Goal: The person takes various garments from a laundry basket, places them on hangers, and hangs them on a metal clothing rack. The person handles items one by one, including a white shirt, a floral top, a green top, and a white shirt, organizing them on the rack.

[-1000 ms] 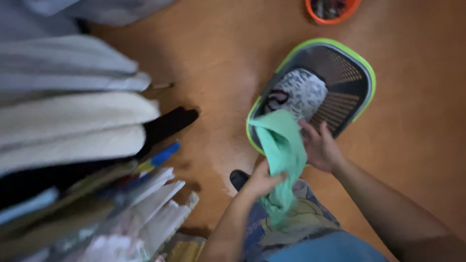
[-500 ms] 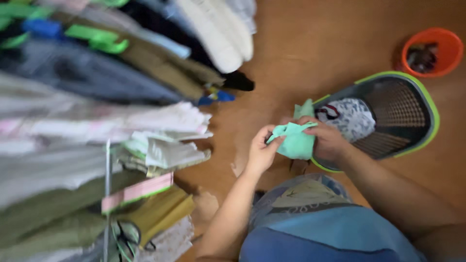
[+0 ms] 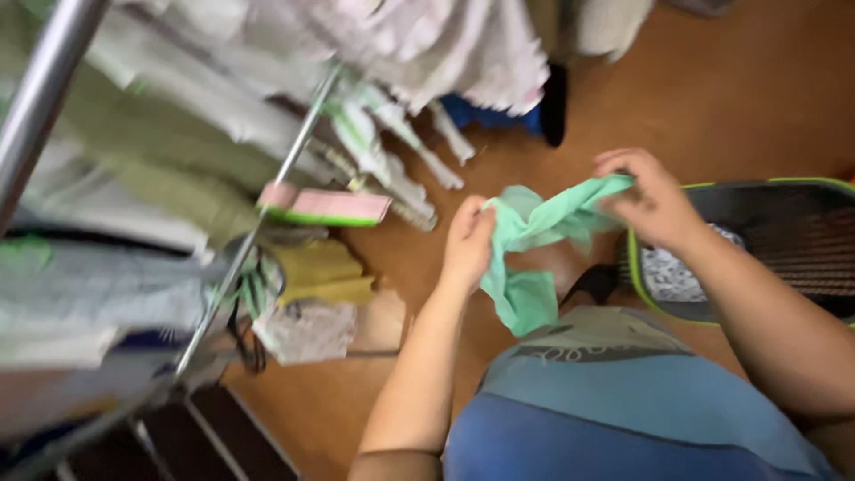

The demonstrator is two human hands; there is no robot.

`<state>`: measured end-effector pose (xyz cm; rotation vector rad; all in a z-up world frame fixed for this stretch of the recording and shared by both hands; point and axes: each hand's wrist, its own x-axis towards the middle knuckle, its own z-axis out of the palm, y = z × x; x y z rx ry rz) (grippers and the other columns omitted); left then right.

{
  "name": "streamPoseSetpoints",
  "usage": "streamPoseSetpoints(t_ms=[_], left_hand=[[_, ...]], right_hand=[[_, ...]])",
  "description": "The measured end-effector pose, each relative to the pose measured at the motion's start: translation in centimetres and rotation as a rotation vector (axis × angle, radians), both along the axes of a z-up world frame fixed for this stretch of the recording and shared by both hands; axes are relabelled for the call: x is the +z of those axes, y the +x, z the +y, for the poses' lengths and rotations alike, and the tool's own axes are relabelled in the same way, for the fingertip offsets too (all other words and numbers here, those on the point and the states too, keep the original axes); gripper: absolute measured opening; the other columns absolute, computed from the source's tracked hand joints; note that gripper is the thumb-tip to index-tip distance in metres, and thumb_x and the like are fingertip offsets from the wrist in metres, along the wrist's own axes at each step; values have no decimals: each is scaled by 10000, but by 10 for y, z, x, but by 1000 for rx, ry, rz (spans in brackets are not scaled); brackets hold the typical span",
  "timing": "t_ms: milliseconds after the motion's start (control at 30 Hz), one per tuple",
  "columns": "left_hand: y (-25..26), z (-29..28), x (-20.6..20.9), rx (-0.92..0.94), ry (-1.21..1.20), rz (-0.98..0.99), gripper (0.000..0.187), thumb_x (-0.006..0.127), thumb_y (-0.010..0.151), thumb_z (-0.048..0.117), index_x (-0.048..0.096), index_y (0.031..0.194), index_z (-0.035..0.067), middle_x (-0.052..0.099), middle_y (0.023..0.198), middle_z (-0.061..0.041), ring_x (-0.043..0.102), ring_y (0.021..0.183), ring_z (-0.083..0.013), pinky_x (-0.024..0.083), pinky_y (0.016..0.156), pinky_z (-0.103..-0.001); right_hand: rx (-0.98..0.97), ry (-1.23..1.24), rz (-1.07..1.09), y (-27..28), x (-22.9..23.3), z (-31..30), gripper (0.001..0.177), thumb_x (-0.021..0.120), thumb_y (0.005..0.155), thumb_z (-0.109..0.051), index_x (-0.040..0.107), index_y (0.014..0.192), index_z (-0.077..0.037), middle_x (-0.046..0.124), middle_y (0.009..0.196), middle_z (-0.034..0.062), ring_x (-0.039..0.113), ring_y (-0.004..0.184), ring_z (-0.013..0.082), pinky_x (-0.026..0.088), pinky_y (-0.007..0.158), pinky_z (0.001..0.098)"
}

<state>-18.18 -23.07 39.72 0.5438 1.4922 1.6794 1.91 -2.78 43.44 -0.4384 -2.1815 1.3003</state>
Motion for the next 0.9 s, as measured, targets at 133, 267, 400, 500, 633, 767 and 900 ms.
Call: streamPoseSetpoints(t_ms=[133, 267, 400, 500, 633, 767, 900], left_hand=[[21, -63, 22, -75, 112, 241, 114, 619, 1083, 157, 559, 1011, 91, 615, 898, 60, 529, 837, -13, 440, 706, -212], [28, -141, 55, 82, -6, 524, 175, 717, 916, 87, 554, 979, 91, 639, 891, -19, 628, 802, -120, 518, 674, -279], [29, -223, 57, 198, -447, 1036, 277, 741, 790, 99, 589, 1022, 103, 624, 1000, -124, 675, 858, -340, 545, 693, -447], [41, -270, 26, 203, -839, 1011, 300, 748, 806, 144, 607, 1070, 112, 630, 1076, -164, 670, 883, -422, 536, 700, -533], [45, -303, -30, 186, -1032, 798, 279, 839, 758, 218, 679, 966, 123, 658, 1003, -165, 666, 905, -391, 538, 755, -487], [48, -306, -76, 358, -750, 140, 139, 732, 878, 150, 659, 978, 87, 725, 917, -130, 706, 790, -264, 552, 650, -359], [79, -278, -87, 441, -381, 272, 168, 691, 809, -6, 674, 955, 76, 684, 929, -65, 662, 856, -168, 553, 676, -279]], right_hand=[[354, -65, 29, -36, 15, -109, 549, 796, 790, -97, 550, 1265, 28, 624, 1222, 123, 594, 1138, 242, 472, 974, 387], [342, -270, -14, -56, -9, -176, 193, 689, 961, -90, 636, 1139, -39, 680, 1051, 32, 651, 980, 127, 536, 867, 306], [272, -528, 50, -55, -22, -208, 91, 612, 1039, -73, 588, 1125, -58, 641, 1008, 3, 620, 940, 86, 529, 839, 253], [74, -902, 62, -48, -17, -222, 11, 603, 1055, -113, 599, 1050, -104, 655, 936, 8, 617, 826, 114, 530, 741, 275], [79, -801, -8, -25, -3, -232, 62, 669, 996, -94, 607, 999, -87, 681, 936, 10, 635, 838, 109, 531, 736, 267], [111, -253, -324, 25, 13, -229, 218, 838, 845, -152, 644, 874, -57, 691, 818, 73, 653, 736, 162, 523, 653, 333], [-31, 348, -330, 98, 8, -212, 198, 817, 792, -79, 707, 952, -38, 708, 946, 127, 651, 815, 230, 536, 752, 362]])
